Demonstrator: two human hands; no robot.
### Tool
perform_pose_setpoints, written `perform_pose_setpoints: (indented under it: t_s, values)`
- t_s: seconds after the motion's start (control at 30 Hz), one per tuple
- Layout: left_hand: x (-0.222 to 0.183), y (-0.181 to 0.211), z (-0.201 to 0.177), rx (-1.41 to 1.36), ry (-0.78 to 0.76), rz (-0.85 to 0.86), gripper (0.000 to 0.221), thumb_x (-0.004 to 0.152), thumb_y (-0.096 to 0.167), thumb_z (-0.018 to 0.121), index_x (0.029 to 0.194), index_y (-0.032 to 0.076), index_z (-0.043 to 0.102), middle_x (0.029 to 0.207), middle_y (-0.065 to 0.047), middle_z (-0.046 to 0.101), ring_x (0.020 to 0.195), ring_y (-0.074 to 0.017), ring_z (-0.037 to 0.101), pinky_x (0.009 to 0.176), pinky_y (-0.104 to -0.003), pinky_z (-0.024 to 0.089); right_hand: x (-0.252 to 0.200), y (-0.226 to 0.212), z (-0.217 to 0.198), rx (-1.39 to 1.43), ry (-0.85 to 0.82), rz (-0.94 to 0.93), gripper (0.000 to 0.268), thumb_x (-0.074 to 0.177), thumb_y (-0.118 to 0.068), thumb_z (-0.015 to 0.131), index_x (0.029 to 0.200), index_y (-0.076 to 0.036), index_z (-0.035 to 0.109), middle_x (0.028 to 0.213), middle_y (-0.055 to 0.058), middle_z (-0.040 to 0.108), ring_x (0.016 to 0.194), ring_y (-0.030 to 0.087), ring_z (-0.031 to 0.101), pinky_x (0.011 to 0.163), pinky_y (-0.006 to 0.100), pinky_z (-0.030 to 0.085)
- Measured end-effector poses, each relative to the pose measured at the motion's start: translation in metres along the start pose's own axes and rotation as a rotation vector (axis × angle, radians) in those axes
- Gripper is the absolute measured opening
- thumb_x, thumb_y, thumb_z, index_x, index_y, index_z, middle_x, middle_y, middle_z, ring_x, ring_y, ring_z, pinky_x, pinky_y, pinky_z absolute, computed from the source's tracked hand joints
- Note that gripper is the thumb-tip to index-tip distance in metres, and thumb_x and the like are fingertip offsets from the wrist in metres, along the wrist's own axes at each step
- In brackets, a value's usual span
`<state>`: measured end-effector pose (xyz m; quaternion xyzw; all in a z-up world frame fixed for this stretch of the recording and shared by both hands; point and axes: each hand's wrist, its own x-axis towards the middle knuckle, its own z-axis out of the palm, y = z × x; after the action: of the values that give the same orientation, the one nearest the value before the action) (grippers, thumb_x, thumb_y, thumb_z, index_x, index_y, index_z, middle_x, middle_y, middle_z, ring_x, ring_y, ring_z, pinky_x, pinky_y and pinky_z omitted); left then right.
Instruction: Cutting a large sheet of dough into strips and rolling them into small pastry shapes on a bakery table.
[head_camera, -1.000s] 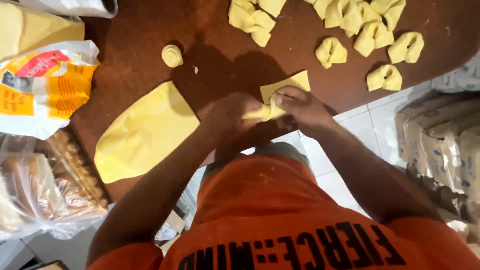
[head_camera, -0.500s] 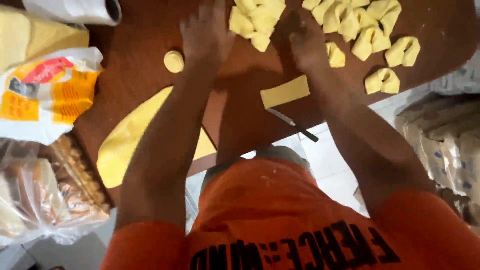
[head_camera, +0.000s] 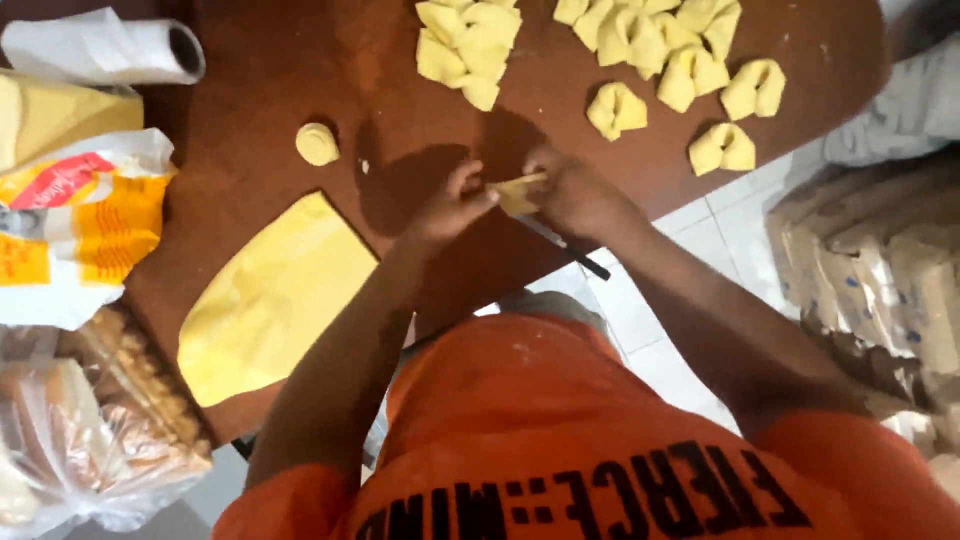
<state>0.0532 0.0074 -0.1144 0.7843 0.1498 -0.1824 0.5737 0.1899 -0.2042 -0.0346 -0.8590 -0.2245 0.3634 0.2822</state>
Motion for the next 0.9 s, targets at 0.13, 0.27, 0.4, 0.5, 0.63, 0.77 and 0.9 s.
perform_pose_setpoints:
  t_s: [0.13, 0.27, 0.4, 0.5, 0.63, 0.77, 0.9]
  values:
    - [-0.029, 0.053, -0.004, -0.900, -0.220, -0.192, 0.078, 0.097, 0.064, 0.061, 0.158, 0.026, 0.030, 0.142, -0.020, 0.056, 0.116, -0.0472, 0.067, 0.084, -0.059, 0.063, -0.042, -0.071, -0.012, 0.410, -0.038, -0.068, 0.032, 0.095, -0.029, 0.072, 0.123, -0.021, 0.058, 0.095, 0.013, 0.072, 0.082, 0.026, 0.075, 0.069, 0.034, 0.063]
    - [-0.042, 0.064, -0.010, -1.056, -0.158, 0.119, 0.046, 0.104, 0.046, 0.043, 0.134, 0.010, 0.042, 0.102, -0.022, 0.072, 0.077, -0.0377, 0.076, 0.056, -0.046, 0.067, -0.058, -0.065, -0.018, 0.936, 0.089, -0.226, 0.036, 0.103, -0.006, 0.060, 0.136, -0.003, 0.047, 0.105, 0.015, 0.066, 0.077, 0.015, 0.068, 0.047, 0.021, 0.063]
    - [-0.062, 0.098, -0.009, -1.327, -0.151, 0.134, 0.042, 0.097, 0.031, 0.068, 0.126, 0.008, 0.048, 0.105, -0.026, 0.074, 0.075, -0.0416, 0.077, 0.059, -0.053, 0.068, -0.070, -0.045, -0.031, 0.371, 0.276, -0.704, 0.062, 0.097, -0.027, 0.076, 0.141, 0.006, 0.047, 0.150, 0.036, 0.040, 0.134, 0.054, 0.049, 0.107, 0.062, 0.046]
    - [-0.088, 0.125, 0.003, -1.425, -0.152, 0.105, 0.045, 0.091, 0.024, 0.076, 0.123, 0.004, 0.051, 0.102, -0.032, 0.073, 0.074, -0.0465, 0.076, 0.058, -0.059, 0.066, -0.076, -0.038, -0.033, -0.207, 0.568, -1.190, 0.049, 0.096, -0.030, 0.076, 0.137, -0.007, 0.064, 0.145, 0.026, 0.058, 0.118, 0.040, 0.066, 0.088, 0.047, 0.058]
    - [-0.102, 0.128, 0.007, -1.353, -0.169, 0.081, 0.043, 0.094, 0.021, 0.072, 0.128, 0.007, 0.051, 0.095, -0.031, 0.070, 0.068, -0.0461, 0.074, 0.054, -0.053, 0.064, -0.073, -0.021, -0.035, -0.184, 0.626, -1.217, 0.029, 0.094, -0.026, 0.077, 0.113, -0.005, 0.073, 0.124, 0.023, 0.069, 0.106, 0.034, 0.070, 0.082, 0.048, 0.059]
    - [-0.120, 0.141, 0.001, -0.917, -0.017, 0.087, 0.050, 0.085, 0.017, 0.081, 0.118, -0.006, 0.052, 0.065, -0.026, 0.067, 0.054, -0.0365, 0.072, 0.047, -0.040, 0.060, -0.088, -0.040, -0.049, 0.006, 0.389, -0.949, 0.035, 0.098, -0.046, 0.064, 0.105, -0.014, 0.073, 0.097, 0.005, 0.070, 0.082, 0.025, 0.071, 0.063, 0.042, 0.056]
    - [-0.124, 0.163, -0.031, 0.303, -0.066, 0.631, 0.032, 0.092, 0.029, 0.069, 0.113, 0.005, 0.069, 0.101, -0.022, 0.073, 0.095, -0.0464, 0.071, 0.081, -0.058, 0.058, -0.080, 0.001, -0.022, 0.831, -0.480, -0.109, 0.028, 0.089, -0.011, 0.075, 0.109, 0.005, 0.064, 0.078, 0.015, 0.068, 0.051, 0.020, 0.065, 0.040, 0.031, 0.051]
